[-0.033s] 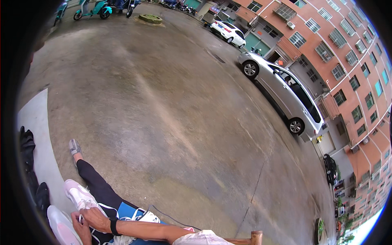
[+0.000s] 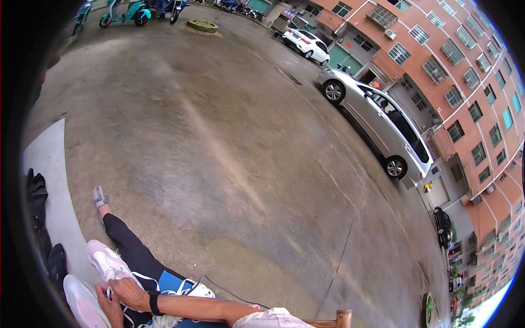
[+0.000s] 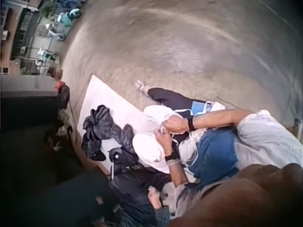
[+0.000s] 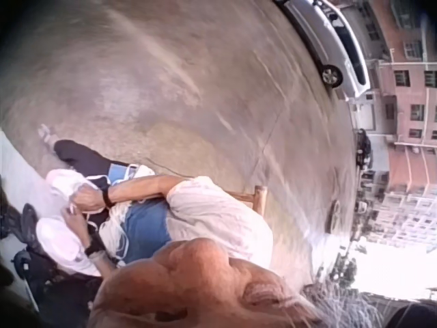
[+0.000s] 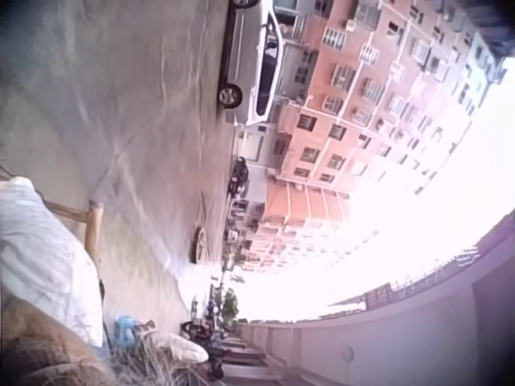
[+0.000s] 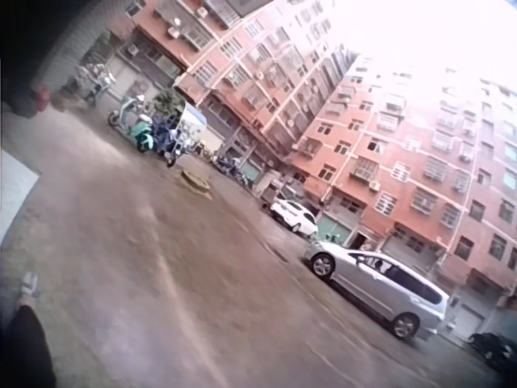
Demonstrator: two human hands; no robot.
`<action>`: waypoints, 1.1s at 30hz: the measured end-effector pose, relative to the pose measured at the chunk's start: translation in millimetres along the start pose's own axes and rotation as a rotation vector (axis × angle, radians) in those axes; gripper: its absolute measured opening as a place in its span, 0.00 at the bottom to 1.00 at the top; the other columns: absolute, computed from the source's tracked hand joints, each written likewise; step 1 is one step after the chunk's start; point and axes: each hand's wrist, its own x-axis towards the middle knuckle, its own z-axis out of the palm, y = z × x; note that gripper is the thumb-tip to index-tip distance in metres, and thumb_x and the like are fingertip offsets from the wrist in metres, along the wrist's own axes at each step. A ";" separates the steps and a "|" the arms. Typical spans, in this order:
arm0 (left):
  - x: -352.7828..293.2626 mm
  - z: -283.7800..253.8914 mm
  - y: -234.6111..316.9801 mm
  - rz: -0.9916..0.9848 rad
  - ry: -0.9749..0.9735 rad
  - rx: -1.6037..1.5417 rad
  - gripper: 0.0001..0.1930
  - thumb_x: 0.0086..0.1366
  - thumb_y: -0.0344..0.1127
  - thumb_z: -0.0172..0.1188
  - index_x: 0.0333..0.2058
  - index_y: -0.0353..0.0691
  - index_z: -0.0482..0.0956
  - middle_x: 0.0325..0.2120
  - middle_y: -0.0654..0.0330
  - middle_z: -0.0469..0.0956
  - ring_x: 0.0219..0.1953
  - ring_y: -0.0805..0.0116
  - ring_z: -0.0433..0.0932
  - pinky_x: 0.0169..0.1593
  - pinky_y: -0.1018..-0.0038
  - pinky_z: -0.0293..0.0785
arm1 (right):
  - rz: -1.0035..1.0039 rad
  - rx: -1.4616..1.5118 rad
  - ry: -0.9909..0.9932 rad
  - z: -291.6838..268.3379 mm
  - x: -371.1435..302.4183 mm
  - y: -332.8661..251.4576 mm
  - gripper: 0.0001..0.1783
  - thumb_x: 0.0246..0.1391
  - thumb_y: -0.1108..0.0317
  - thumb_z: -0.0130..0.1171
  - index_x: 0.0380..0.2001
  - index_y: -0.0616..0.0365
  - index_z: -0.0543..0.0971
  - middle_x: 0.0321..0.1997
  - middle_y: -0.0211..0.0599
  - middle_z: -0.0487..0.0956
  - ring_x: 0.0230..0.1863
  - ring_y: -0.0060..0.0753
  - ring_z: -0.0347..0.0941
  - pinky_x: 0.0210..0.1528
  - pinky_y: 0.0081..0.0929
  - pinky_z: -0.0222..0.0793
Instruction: Lacing a pair of white sneakers while seated on the floor.
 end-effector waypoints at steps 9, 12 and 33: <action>-15.3 -2.0 57.6 -0.066 -0.014 0.082 0.17 0.47 0.22 0.60 0.36 0.36 0.66 0.28 0.60 0.65 0.32 0.68 0.65 0.39 0.73 0.64 | -0.062 0.275 -0.211 -42.6 -5.7 10.4 0.05 0.42 0.75 0.53 0.21 0.66 0.76 0.19 0.50 0.75 0.22 0.47 0.72 0.28 0.38 0.67; -18.4 -5.4 60.9 -0.008 0.040 0.159 0.13 0.50 0.23 0.59 0.33 0.36 0.67 0.26 0.60 0.64 0.30 0.68 0.65 0.37 0.73 0.64 | 0.011 0.556 -0.398 -66.1 -13.8 9.7 0.06 0.42 0.76 0.51 0.23 0.66 0.76 0.16 0.36 0.72 0.20 0.31 0.70 0.24 0.32 0.65; -73.1 -14.7 149.2 0.323 -0.717 -0.292 0.08 0.59 0.29 0.53 0.37 0.34 0.75 0.31 0.57 0.77 0.33 0.63 0.76 0.40 0.69 0.73 | 0.397 0.996 -0.623 -102.0 -48.8 16.0 0.26 0.62 0.43 0.50 0.40 0.58 0.78 0.24 0.26 0.78 0.20 0.14 0.71 0.21 0.13 0.67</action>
